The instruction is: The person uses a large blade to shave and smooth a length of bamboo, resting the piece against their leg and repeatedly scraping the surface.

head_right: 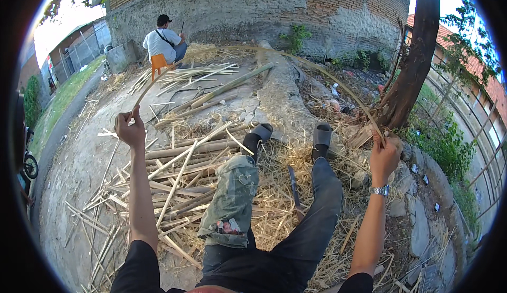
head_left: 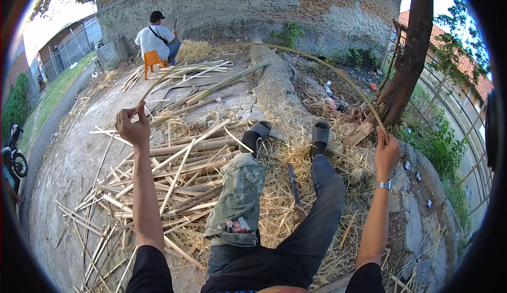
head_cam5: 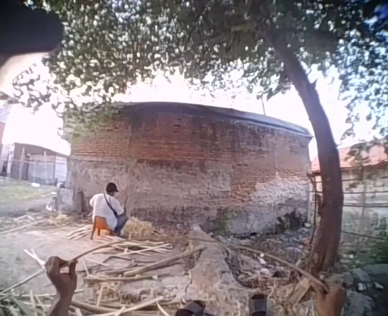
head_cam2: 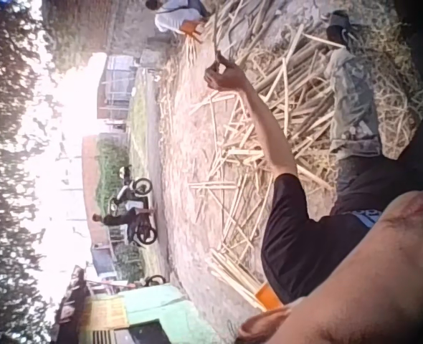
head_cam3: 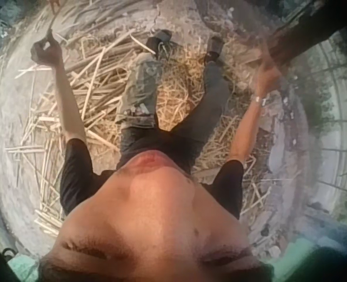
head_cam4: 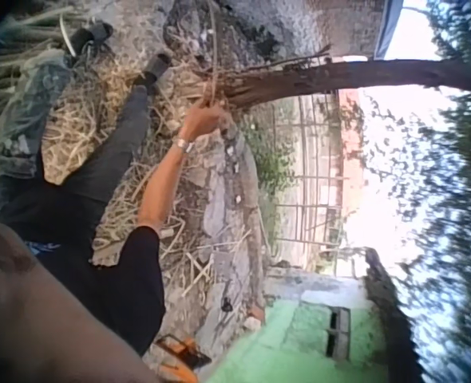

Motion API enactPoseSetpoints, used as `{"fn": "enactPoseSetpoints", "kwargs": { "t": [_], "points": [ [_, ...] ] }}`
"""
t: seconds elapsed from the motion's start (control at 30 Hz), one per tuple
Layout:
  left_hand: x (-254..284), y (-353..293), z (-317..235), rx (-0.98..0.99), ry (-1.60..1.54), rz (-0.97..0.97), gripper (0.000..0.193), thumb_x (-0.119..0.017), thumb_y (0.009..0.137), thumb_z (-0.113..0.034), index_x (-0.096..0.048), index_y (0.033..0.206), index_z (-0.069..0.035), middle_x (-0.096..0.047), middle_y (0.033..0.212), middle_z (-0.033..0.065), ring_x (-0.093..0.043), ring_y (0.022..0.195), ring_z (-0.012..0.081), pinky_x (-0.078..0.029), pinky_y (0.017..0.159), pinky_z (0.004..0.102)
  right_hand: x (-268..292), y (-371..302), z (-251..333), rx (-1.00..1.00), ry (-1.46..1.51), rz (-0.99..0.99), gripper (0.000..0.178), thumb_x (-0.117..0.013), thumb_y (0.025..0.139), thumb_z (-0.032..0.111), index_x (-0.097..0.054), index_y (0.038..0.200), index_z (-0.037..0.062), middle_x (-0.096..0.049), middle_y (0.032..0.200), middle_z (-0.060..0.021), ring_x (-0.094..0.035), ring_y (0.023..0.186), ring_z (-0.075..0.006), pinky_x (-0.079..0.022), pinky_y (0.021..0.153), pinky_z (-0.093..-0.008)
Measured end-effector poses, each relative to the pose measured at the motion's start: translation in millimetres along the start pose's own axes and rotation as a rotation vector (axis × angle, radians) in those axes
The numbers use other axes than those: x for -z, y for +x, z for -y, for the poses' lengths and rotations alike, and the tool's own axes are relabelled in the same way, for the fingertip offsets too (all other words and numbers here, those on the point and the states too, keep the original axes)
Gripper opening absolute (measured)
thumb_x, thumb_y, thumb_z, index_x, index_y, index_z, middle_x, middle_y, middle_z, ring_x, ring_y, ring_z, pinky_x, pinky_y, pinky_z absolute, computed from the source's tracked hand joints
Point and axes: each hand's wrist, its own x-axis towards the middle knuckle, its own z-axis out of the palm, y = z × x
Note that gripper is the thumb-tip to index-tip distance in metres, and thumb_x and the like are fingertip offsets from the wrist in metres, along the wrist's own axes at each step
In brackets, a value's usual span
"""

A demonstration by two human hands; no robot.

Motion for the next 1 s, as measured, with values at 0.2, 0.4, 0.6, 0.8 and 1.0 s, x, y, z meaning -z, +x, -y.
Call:
{"fn": "enactPoseSetpoints", "kwargs": {
  "t": [0.2,0.4,0.6,0.8,1.0],
  "points": [
    [3.2,-17.7,-11.6,0.146,-0.05,0.098,0.048,-0.086,0.085,-0.042,-0.058,0.07,-0.006,-0.061,0.07,0.0049,-0.059,0.069,0.0282,-0.044,0.07,0.0427,9.2,-8.2,10.2,0.055,0.021,-0.014,0.061,-0.065,0.096,0.062,-0.071,0.077,0.0037,-0.059,0.059,-0.0091,-0.057,0.055,-0.0324,-0.044,0.054,-0.0424],
    [7.4,-19.7,6.2,0.082,-0.188,0.153,0.04,-0.086,0.084,-0.04,-0.066,0.082,-0.006,-0.068,0.083,0.0076,-0.063,0.085,0.0302,-0.048,0.077,0.0415,2.3,12.0,-53.6,0.209,-0.001,-0.157,0.031,-0.078,0.094,0.033,-0.067,0.093,0.0036,-0.069,0.093,-0.012,-0.064,0.087,-0.0319,-0.05,0.079,-0.0441],
    [22.6,-5.3,59.4,-0.14,-0.179,0.341,0.045,-0.08,0.086,-0.048,-0.066,0.095,-0.007,-0.071,0.103,0.0087,-0.063,0.104,0.0312,-0.045,0.095,0.045,26.9,25.2,-73.5,0.224,0.308,0.081,0.027,-0.086,0.084,0.021,-0.072,0.099,0.0033,-0.068,0.12,-0.0132,-0.065,0.108,-0.034,-0.052,0.092,-0.0454],
    [17.8,4.0,61.3,-0.113,-0.055,0.091,0.041,-0.079,0.089,-0.043,-0.068,0.102,-0.006,-0.071,0.112,0.0128,-0.061,0.116,0.036,-0.044,0.104,0.0469,25.8,22.2,-48.4,0.275,0.354,-0.047,0.033,-0.086,0.086,0.023,-0.076,0.111,0.0025,-0.069,0.122,-0.0118,-0.071,0.106,-0.0237,-0.062,0.076,-0.0348],
    [19.4,3.1,94.3,-0.19,-0.008,0.19,0.017,-0.077,0.092,-0.013,-0.071,0.106,-0.005,-0.073,0.11,0.0116,-0.065,0.11,0.0328,-0.05,0.096,0.0432,17.2,27.3,-71.1,0.205,0.572,-0.031,0.032,-0.085,0.087,0.014,-0.075,0.114,0.0007,-0.07,0.123,-0.0114,-0.073,0.098,-0.02,-0.064,0.075,-0.0325]
  ]
}}
